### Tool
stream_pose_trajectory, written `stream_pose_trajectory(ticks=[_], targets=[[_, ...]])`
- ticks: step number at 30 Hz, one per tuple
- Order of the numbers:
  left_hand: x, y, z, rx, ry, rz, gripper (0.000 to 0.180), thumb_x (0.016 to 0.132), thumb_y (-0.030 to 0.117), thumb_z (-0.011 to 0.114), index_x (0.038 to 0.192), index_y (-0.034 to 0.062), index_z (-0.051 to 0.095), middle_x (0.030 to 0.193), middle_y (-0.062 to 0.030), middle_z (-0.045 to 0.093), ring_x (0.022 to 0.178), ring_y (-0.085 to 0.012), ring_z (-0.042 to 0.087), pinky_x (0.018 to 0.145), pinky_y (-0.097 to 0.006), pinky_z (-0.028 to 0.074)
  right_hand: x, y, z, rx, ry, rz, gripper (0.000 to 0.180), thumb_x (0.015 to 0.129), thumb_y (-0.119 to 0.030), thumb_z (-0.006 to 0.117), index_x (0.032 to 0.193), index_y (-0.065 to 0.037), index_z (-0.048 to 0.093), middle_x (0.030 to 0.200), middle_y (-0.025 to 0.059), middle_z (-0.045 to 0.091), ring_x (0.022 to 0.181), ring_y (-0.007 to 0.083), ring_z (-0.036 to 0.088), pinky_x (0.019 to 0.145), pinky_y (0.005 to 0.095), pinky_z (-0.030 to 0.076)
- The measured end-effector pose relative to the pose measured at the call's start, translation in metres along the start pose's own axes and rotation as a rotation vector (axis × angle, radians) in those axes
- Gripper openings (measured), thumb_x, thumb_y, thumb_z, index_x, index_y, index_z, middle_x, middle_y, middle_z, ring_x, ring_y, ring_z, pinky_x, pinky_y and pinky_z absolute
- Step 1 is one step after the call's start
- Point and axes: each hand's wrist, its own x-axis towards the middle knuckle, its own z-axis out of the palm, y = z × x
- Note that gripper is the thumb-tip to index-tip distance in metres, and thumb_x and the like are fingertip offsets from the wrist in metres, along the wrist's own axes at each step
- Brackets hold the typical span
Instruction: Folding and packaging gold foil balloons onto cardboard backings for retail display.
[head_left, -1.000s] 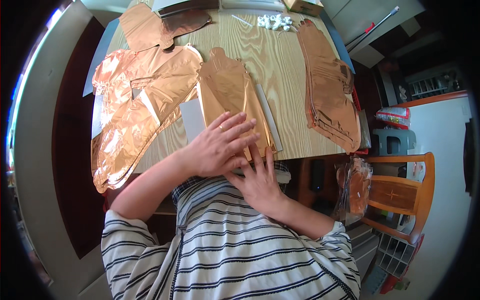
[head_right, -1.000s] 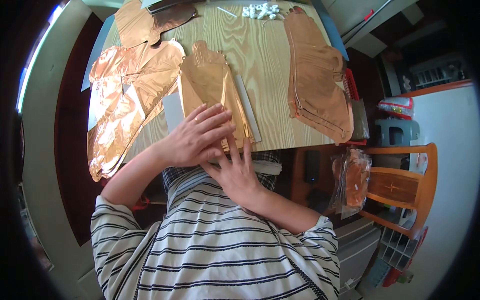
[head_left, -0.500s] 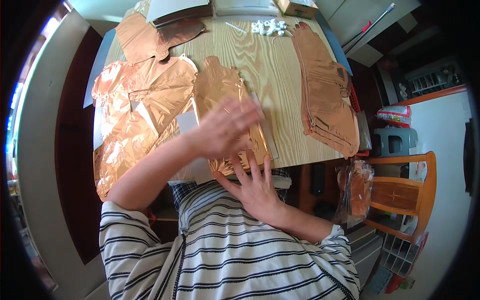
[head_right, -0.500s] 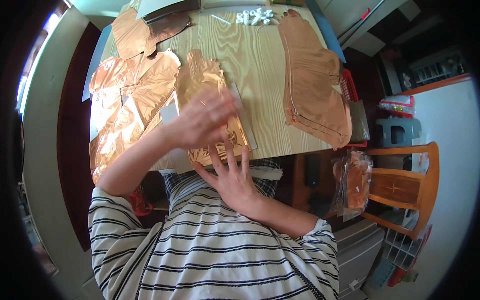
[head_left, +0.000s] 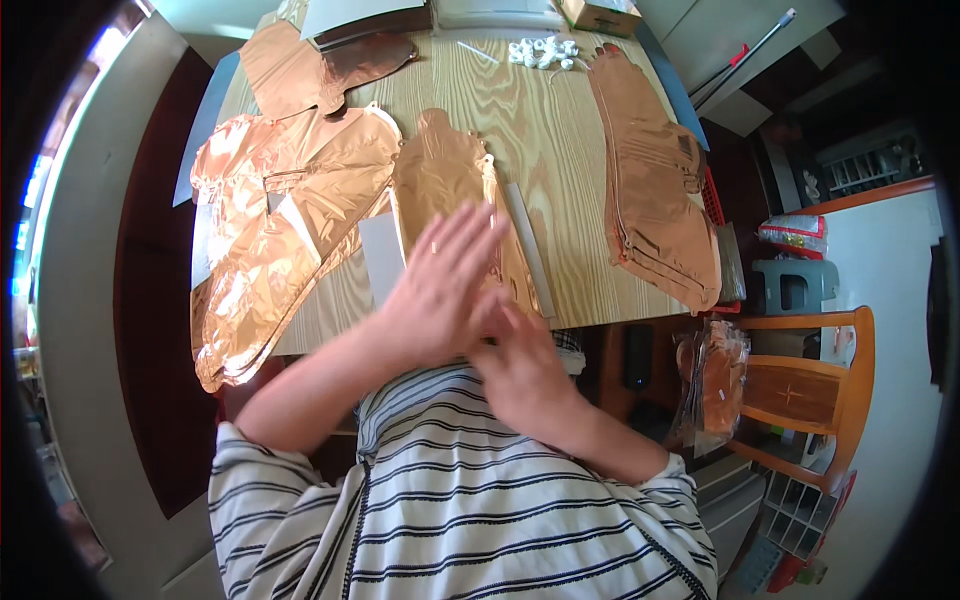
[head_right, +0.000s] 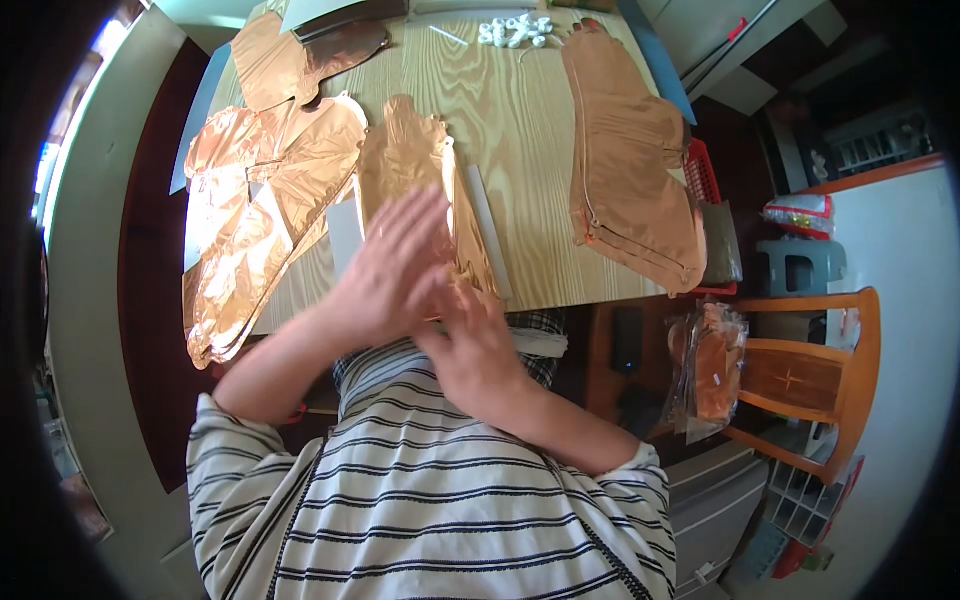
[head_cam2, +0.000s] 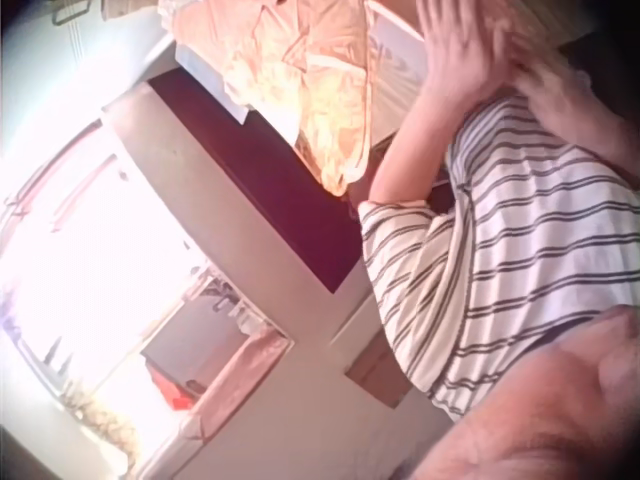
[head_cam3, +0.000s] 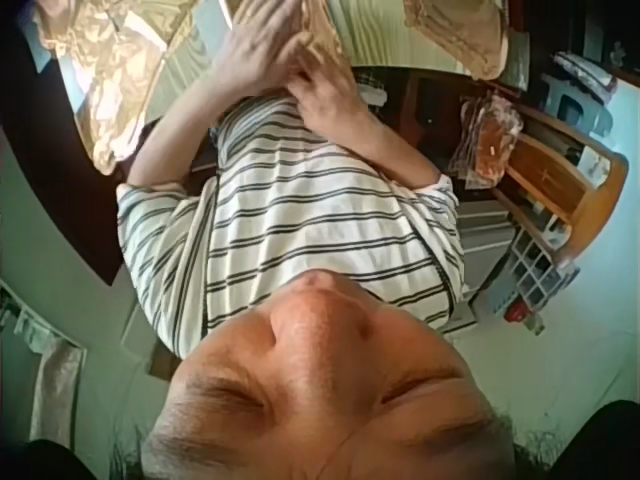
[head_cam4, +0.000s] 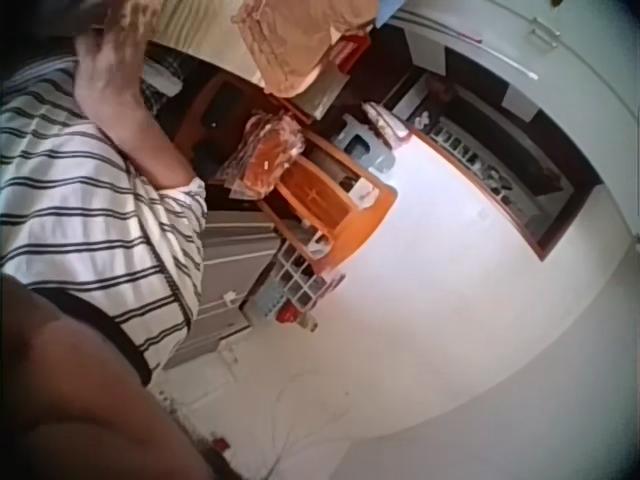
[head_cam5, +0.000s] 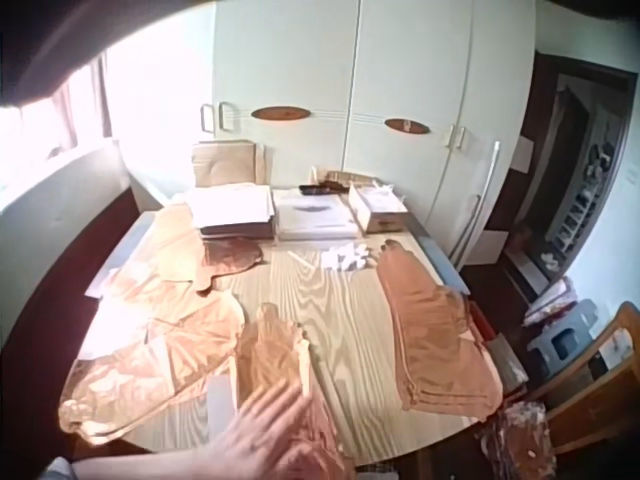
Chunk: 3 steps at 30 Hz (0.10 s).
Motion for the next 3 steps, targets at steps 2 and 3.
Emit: stream_pose_trajectory(ticks=[2, 3], targets=[[-0.026, 0.014, 0.008, 0.014, -0.024, -0.033, 0.083, 0.099, 0.051, 0.055, 0.159, 0.0009, 0.026, 0.163, -0.0248, 0.029, 0.153, -0.0414, 0.025, 0.124, -0.055, 0.016, -0.013, 0.016, -0.015, 0.322, 0.119, 0.133, 0.068, 0.081, -0.011, 0.068, 0.146, -0.018, 0.048, 0.153, 0.0203, 0.034, 0.132, 0.0405, 0.045, 0.102, 0.0742, 0.034], [-0.037, 0.012, 0.020, 0.067, -0.042, -0.024, 0.086, 0.098, 0.057, 0.054, 0.159, 0.0019, 0.027, 0.164, -0.0239, 0.026, 0.154, -0.0403, 0.022, 0.125, -0.057, 0.012, -0.015, 0.014, -0.015, 0.323, 0.116, 0.138, 0.068, 0.081, -0.011, 0.068, 0.146, -0.018, 0.048, 0.153, 0.0203, 0.034, 0.132, 0.0405, 0.045, 0.102, 0.0742, 0.034]])
